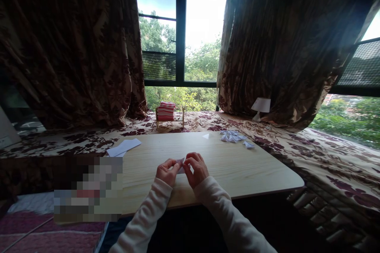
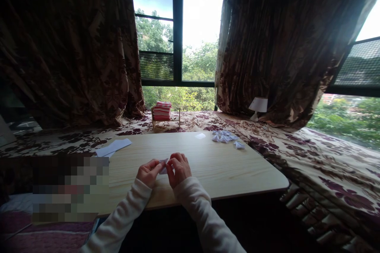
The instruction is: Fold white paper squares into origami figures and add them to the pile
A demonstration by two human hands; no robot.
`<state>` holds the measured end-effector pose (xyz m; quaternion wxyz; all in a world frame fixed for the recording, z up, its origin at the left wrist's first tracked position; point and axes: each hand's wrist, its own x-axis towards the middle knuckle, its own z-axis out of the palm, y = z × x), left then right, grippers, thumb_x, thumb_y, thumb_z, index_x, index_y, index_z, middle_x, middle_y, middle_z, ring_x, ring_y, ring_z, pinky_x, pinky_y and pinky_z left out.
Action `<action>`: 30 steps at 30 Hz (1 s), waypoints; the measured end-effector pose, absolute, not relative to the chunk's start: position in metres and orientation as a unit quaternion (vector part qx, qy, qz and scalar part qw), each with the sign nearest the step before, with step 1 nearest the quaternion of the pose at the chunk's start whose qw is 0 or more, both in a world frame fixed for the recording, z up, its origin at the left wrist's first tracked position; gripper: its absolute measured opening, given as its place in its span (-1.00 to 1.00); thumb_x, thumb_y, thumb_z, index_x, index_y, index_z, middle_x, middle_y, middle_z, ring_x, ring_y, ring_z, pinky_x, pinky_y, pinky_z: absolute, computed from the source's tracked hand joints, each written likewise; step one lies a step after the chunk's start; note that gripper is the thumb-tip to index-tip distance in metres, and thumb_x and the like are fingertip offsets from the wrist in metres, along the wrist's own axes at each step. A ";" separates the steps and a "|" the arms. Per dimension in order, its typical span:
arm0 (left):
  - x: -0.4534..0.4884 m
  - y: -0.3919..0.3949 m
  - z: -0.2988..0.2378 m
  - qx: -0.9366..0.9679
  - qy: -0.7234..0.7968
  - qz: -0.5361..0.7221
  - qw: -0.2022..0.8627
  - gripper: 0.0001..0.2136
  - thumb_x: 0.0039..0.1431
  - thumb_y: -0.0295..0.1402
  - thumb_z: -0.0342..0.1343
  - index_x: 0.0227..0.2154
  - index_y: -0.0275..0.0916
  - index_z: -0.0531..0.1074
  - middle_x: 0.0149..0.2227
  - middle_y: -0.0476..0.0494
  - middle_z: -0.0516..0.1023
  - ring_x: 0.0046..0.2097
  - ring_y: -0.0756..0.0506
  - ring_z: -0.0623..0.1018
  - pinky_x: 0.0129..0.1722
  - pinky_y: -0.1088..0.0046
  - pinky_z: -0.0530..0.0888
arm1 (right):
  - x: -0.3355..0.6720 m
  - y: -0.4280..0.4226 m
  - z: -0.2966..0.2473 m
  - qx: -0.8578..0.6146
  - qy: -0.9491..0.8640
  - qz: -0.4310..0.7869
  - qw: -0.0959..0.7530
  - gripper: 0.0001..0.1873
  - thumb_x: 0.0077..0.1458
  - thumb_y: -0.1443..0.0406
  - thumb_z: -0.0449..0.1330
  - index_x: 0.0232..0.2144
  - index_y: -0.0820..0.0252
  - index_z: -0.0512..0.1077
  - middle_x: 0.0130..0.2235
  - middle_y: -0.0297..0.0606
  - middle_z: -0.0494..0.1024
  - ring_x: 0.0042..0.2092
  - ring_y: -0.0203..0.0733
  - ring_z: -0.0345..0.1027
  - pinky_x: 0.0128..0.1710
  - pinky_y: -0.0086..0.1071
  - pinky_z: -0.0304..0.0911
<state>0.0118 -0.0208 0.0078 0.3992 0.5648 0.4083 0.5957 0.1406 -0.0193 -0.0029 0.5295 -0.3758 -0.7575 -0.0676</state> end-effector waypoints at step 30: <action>0.011 -0.021 0.007 0.607 0.426 0.654 0.152 -0.78 -0.11 -0.36 0.14 -0.32 -0.21 0.46 -0.26 -0.10 0.39 -0.30 -0.04 0.41 -0.21 0.39 0.39 | 0.144 -0.017 -0.006 -0.421 -0.720 -0.077 0.546 -0.92 -0.03 0.38 0.08 -0.51 0.17 0.36 -0.42 -0.27 0.32 -0.34 -0.22 0.20 -0.34 -0.35 0.14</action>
